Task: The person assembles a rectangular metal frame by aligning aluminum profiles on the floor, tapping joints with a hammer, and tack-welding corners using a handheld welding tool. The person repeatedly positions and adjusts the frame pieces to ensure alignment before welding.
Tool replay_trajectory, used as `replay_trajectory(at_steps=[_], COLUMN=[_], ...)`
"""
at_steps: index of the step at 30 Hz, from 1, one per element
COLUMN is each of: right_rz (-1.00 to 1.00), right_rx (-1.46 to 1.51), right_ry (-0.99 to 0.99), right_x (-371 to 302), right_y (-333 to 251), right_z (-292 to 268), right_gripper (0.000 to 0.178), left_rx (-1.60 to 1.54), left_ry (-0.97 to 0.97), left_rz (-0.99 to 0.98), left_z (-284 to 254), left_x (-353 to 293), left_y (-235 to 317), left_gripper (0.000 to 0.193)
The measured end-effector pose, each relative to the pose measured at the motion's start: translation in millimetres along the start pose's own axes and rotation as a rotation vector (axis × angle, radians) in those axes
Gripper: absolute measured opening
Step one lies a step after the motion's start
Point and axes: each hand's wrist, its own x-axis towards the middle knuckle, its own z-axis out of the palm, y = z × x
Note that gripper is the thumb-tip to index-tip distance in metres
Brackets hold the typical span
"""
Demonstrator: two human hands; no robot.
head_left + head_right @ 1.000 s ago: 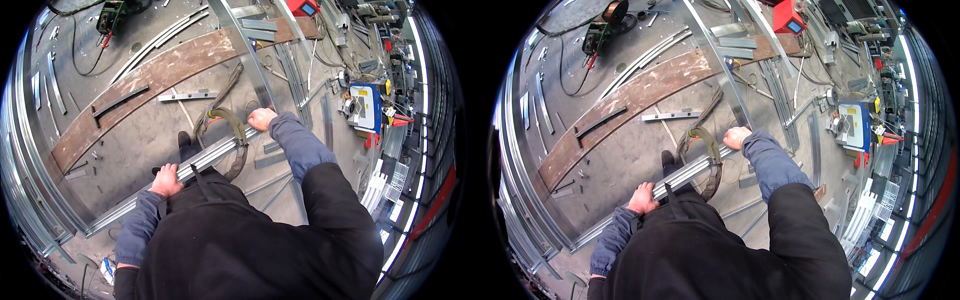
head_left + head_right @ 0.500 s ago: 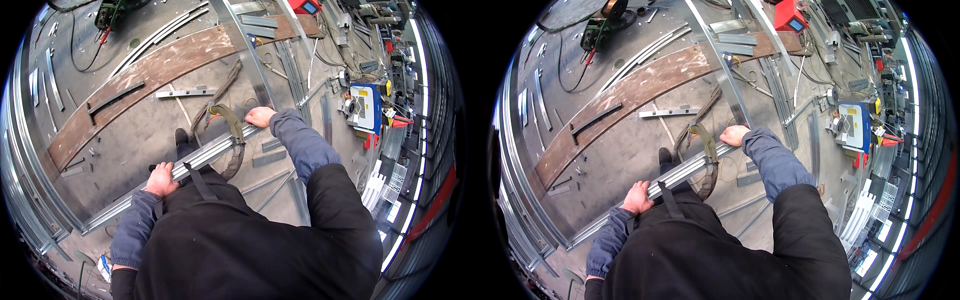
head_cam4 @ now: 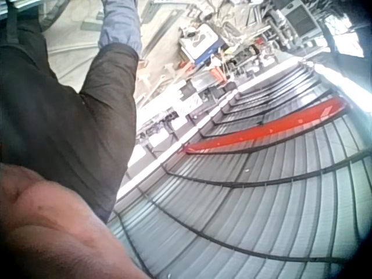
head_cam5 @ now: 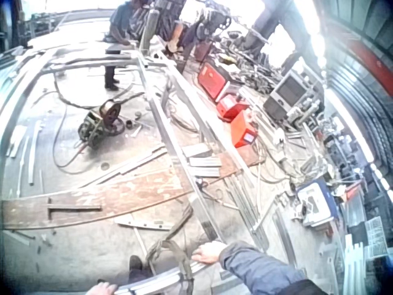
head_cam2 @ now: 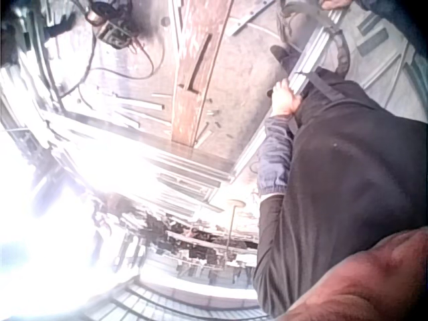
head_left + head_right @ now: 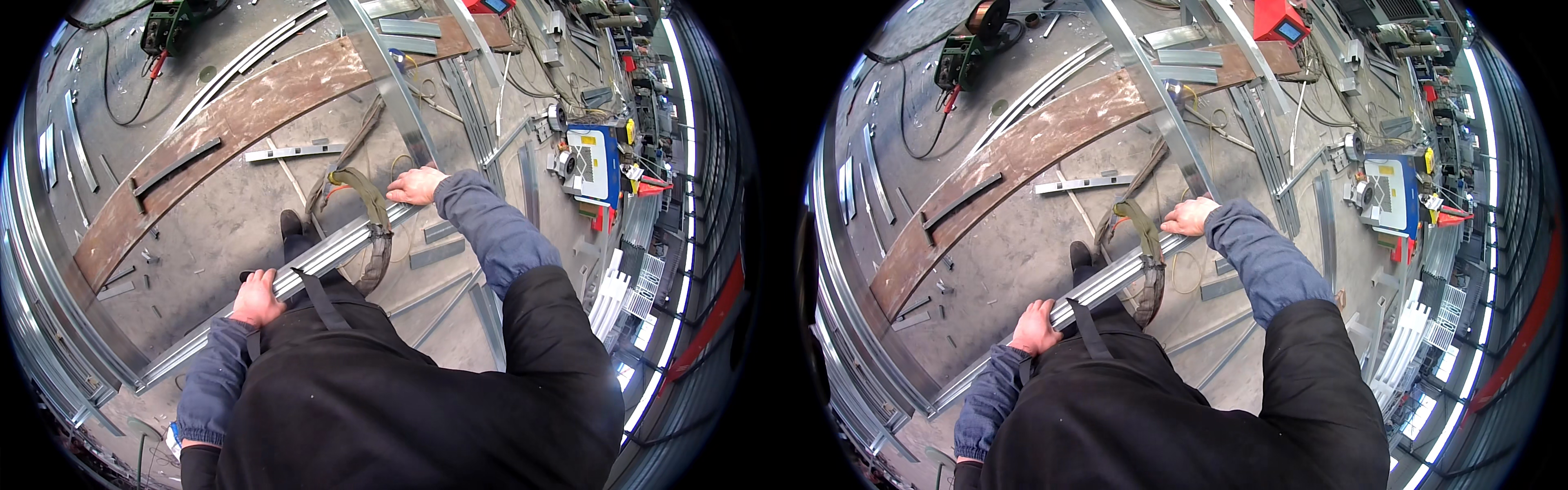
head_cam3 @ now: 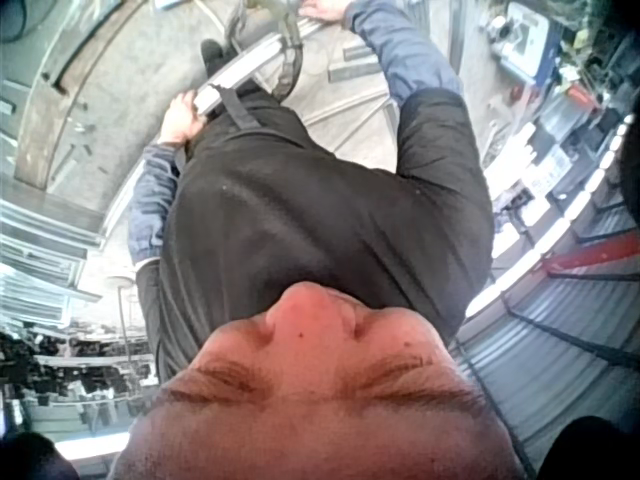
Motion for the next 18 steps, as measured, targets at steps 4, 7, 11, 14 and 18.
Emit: replay_trajectory(at_steps=[4,7,11,14,18], right_rz=[0.054,0.029,-0.017,-0.012,0.044], right_rx=[0.303,0.626,0.950,0.913,0.376], right_ry=[0.254,0.542,0.892,1.063,0.944], right_x=[-8.5,-10.0,-28.0,-44.5,-80.7], right_y=[5.4,20.2,32.3,44.9,25.0], right_z=[3.3,13.5,13.7,28.6,31.7], right_gripper=[0.057,0.048,0.027,0.027,0.033], left_rx=[-0.011,-0.019,-0.010,-0.010,0.002], left_ry=[-0.022,-0.037,0.005,-0.013,-0.004], left_rz=[-0.020,-0.032,0.001,-0.003,-0.007], left_z=[-2.8,-3.1,-2.9,-2.6,0.9], left_x=[0.9,1.0,-0.6,0.8,2.1], left_y=[2.6,2.7,2.9,2.0,0.1], left_gripper=[0.078,0.081,0.074,0.075,0.075])
